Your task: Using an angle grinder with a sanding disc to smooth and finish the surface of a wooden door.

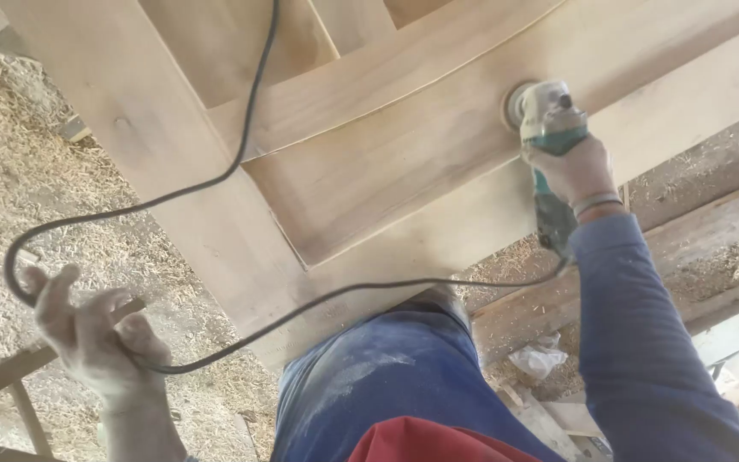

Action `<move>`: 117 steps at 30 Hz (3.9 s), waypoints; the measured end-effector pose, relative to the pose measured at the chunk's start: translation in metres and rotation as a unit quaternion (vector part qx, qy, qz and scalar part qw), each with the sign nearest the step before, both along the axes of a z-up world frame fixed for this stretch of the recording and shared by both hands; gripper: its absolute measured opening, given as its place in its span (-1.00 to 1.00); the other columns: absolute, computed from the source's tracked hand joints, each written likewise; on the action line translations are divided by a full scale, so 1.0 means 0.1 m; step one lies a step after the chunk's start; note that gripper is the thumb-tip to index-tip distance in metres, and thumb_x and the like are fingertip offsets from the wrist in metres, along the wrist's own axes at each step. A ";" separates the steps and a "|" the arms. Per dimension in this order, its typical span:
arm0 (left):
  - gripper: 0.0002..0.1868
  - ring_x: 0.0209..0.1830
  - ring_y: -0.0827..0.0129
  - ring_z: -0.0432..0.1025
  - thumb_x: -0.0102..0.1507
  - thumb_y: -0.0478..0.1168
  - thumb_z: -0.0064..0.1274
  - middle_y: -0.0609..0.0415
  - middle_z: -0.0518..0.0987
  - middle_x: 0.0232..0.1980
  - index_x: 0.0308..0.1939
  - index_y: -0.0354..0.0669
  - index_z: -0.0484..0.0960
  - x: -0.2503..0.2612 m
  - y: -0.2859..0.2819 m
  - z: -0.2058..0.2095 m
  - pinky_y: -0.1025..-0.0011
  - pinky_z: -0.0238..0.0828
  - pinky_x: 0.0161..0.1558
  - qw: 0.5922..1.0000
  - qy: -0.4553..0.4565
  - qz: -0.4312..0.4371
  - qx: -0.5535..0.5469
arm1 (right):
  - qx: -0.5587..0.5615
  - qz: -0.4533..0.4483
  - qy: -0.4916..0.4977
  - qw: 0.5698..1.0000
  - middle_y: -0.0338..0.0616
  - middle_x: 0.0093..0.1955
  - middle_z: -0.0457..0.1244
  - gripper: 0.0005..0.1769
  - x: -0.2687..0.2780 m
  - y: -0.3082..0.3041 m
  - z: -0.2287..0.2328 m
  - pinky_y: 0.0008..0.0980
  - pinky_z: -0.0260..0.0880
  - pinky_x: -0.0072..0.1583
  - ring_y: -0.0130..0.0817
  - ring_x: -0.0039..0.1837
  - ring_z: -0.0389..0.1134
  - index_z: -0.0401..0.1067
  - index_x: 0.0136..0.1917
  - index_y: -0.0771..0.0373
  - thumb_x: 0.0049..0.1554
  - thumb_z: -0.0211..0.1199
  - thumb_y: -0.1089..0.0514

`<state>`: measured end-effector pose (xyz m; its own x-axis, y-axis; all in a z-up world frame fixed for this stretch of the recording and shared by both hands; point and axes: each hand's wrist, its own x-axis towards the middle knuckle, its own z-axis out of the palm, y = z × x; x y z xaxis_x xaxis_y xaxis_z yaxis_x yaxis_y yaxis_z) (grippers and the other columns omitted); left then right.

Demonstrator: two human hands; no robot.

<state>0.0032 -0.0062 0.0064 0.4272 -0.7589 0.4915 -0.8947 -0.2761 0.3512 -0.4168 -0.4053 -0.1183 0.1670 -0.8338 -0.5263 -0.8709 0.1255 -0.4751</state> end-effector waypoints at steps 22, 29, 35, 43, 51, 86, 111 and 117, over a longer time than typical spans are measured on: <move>-0.39 0.49 0.07 0.34 0.60 0.03 -0.61 -0.29 0.41 0.28 -0.19 -0.30 0.47 0.20 0.19 0.33 -0.17 0.19 0.55 0.988 0.081 0.022 -0.126 | -0.031 0.265 -0.061 0.962 0.22 -0.23 0.38 -0.27 2.12 1.92 0.52 0.05 0.47 -0.04 0.18 -0.13 0.45 0.34 -0.02 0.40 -0.11 0.49 -0.25; -0.37 0.50 0.12 0.29 0.61 0.07 -0.63 -0.23 0.40 0.31 -0.16 -0.28 0.48 0.18 0.22 0.21 -0.15 0.15 0.58 0.984 0.126 0.022 -0.128 | 0.005 0.277 -0.052 0.959 0.18 -0.22 0.39 -0.28 2.07 2.04 0.58 0.00 0.51 -0.06 0.12 -0.15 0.48 0.32 0.00 0.40 -0.10 0.46 -0.23; -0.36 0.48 0.12 0.34 0.60 0.06 -0.62 -0.26 0.42 0.27 -0.18 -0.30 0.49 0.27 0.23 0.14 -0.19 0.15 0.55 0.984 0.120 0.008 -0.127 | -0.002 0.300 0.006 0.954 0.20 -0.22 0.39 -0.25 1.86 1.99 0.60 0.06 0.48 -0.07 0.17 -0.13 0.46 0.34 0.01 0.37 -0.14 0.49 -0.26; -0.33 0.39 0.12 0.35 0.58 0.08 -0.55 -0.29 0.44 0.26 -0.24 -0.35 0.52 0.28 0.22 -0.10 -0.26 0.21 0.54 0.993 0.082 -0.005 -0.081 | -0.011 0.247 0.072 0.966 0.27 -0.13 0.39 -0.19 1.41 1.41 0.40 0.09 0.48 0.00 0.27 -0.05 0.44 0.35 0.05 0.34 -0.21 0.55 -0.27; -0.37 0.58 -0.07 0.17 0.58 0.18 -0.49 -0.23 0.34 0.37 -0.15 -0.24 0.51 0.07 0.37 -0.46 -0.24 0.10 0.62 0.991 0.118 0.040 0.048 | -0.034 0.194 0.080 0.977 0.21 -0.03 0.40 -0.23 0.93 0.87 0.29 -0.04 0.49 0.11 0.13 0.03 0.46 0.42 0.10 0.33 -0.18 0.54 -0.24; -0.20 0.66 -0.33 -0.12 0.48 0.28 -0.63 -0.35 0.02 0.65 0.53 -0.23 0.23 -0.21 0.22 -1.45 -0.24 -0.08 0.55 0.952 0.196 0.133 0.196 | -0.009 0.332 -0.025 0.943 0.13 -0.17 0.40 -0.31 1.65 1.29 0.40 -0.03 0.50 0.00 0.09 -0.08 0.48 0.39 0.03 0.32 -0.09 0.45 -0.26; -0.37 0.65 -0.36 -0.03 0.51 0.14 -0.41 -0.29 0.08 0.64 0.51 -0.19 0.27 -0.25 0.24 -1.49 -0.23 0.02 0.57 0.968 0.177 0.116 0.137 | -0.021 0.252 -0.031 0.967 0.17 -0.15 0.40 -0.28 1.93 1.61 0.51 -0.02 0.50 0.00 0.10 -0.06 0.47 0.38 0.03 0.37 -0.10 0.49 -0.24; -0.39 0.65 -0.36 -0.03 0.51 0.11 -0.41 -0.30 0.07 0.63 0.51 -0.18 0.27 -0.23 0.22 -1.49 -0.20 0.05 0.57 0.971 0.177 0.110 0.115 | -0.006 0.301 -0.017 0.953 0.19 -0.21 0.39 -0.26 2.31 1.79 0.58 0.02 0.48 -0.01 0.14 -0.08 0.46 0.33 -0.01 0.37 -0.11 0.48 -0.28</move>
<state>-0.0201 0.0156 -0.1425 0.7027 -0.7024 0.1130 -0.6395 -0.5540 0.5330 -0.1855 -0.2263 -0.0602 0.6338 -0.5879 -0.5026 -0.7676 -0.3983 -0.5021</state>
